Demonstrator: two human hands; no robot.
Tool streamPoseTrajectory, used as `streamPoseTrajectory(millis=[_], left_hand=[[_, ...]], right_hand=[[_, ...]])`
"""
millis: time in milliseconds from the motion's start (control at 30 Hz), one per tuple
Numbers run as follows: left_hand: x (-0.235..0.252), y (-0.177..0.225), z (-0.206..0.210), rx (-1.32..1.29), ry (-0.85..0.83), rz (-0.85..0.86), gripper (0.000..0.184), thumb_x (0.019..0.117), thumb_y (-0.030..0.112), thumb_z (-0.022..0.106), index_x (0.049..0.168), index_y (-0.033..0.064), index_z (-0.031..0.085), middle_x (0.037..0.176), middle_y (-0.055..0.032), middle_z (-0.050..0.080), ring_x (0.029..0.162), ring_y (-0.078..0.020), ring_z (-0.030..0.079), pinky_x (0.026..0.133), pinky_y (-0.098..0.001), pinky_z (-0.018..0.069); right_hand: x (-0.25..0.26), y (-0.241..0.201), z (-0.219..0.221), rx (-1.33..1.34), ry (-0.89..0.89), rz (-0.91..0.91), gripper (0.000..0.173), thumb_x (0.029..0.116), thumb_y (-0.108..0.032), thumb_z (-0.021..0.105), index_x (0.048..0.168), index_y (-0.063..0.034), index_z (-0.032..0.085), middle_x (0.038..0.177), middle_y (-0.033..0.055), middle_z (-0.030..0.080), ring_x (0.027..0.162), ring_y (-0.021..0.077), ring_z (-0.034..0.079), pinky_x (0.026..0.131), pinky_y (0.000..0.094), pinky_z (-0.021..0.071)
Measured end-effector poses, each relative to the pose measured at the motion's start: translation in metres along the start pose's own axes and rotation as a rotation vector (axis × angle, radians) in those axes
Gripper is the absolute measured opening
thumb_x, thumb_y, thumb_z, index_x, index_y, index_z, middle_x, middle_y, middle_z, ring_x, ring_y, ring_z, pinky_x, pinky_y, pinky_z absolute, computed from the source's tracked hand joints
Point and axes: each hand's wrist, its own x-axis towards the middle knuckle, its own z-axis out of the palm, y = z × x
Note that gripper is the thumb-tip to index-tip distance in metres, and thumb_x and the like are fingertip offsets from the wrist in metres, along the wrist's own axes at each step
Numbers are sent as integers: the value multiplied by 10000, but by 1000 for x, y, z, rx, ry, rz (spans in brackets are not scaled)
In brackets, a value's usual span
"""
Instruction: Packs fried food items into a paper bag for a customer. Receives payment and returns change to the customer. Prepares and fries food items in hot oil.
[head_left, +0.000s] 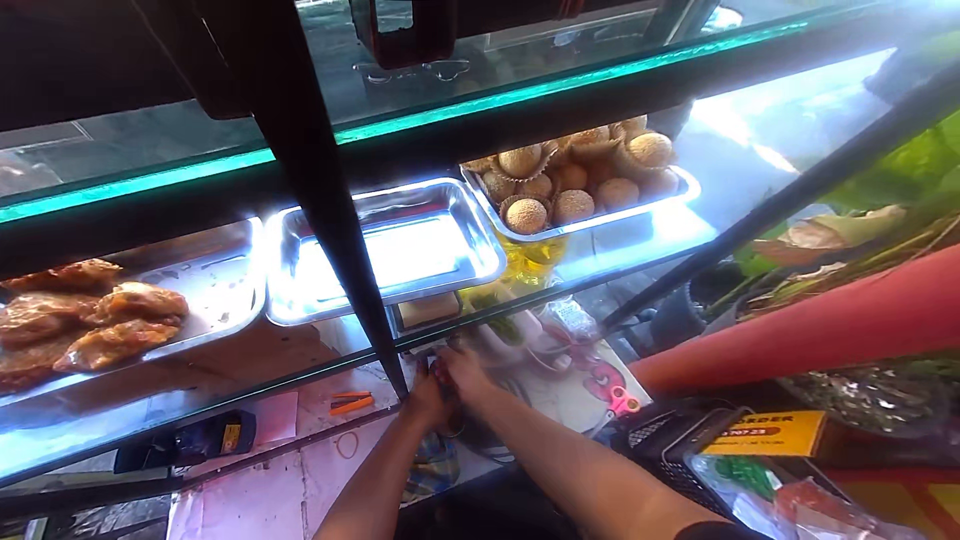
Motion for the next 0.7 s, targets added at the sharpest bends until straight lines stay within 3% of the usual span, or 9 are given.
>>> streamPoseTrajectory(millis=[100,200,300,367,433,533,567,633,700], left_hand=[[-8,2,4,39,-16,-29,899,914,511,683,1588,50,308,1629,-229,283,1487,-365,351,1161,-511,410],[-43,0,9,69,-42,-4,870,899,542,665,1553,41,385,1662,-220,237,1527,-361,292,1204,-479,369],[-81,0,-2,89,-81,2,742,964,549,581,1539,101,439,1601,-117,415,1455,-268,437,1182,-461,397],[-93,1,-14,77,-39,-37,636,1006,529,529,1524,163,479,1506,-61,541,1363,-225,541,1139,-465,443],[-95,4,-23,85,53,-17,543,1032,493,501,1470,175,542,1385,-37,640,1269,-194,615,1090,-444,488],[-87,17,-30,172,190,75,433,1049,408,497,1391,165,605,1297,-27,675,1140,-175,674,999,-405,549],[-84,25,-33,212,202,87,413,1048,388,500,1383,171,608,1296,-32,671,1107,-182,685,967,-403,561],[-79,37,-40,233,187,97,430,1039,379,531,1417,178,569,1318,-53,639,1054,-208,692,915,-422,574],[-79,40,-45,200,210,161,534,1011,410,601,1492,202,499,1430,-28,577,1161,-197,655,982,-418,553]], right_hand=[[-17,20,-22,-15,2,-5,289,1068,-283,561,1051,-8,650,755,74,654,591,144,619,553,285,540],[-38,23,-44,-46,-37,14,257,1069,-240,555,1035,-2,646,752,69,653,589,141,625,553,282,550],[-56,24,-76,-282,-89,7,301,1041,-287,608,1135,-5,652,822,89,712,634,179,689,598,333,600],[-68,22,-94,-580,5,-155,412,971,-383,697,1200,-45,648,911,85,720,726,187,707,702,393,624],[-77,14,-100,-857,103,-410,471,904,-435,745,1219,-105,626,972,65,684,872,216,679,815,470,588],[-68,2,-99,-1216,0,-811,438,929,-345,716,1337,-200,655,1189,84,650,1107,259,643,917,477,577],[-61,-1,-98,-1294,-55,-872,353,957,-308,691,1297,-213,691,1203,92,644,1142,275,625,940,475,565],[-54,-11,-96,-1328,-125,-916,153,988,-256,667,1080,-190,769,1157,76,661,1129,267,622,958,460,558],[-63,-28,-97,-1266,-150,-969,106,966,-240,701,986,-171,779,1108,45,672,1109,238,622,953,444,555]])
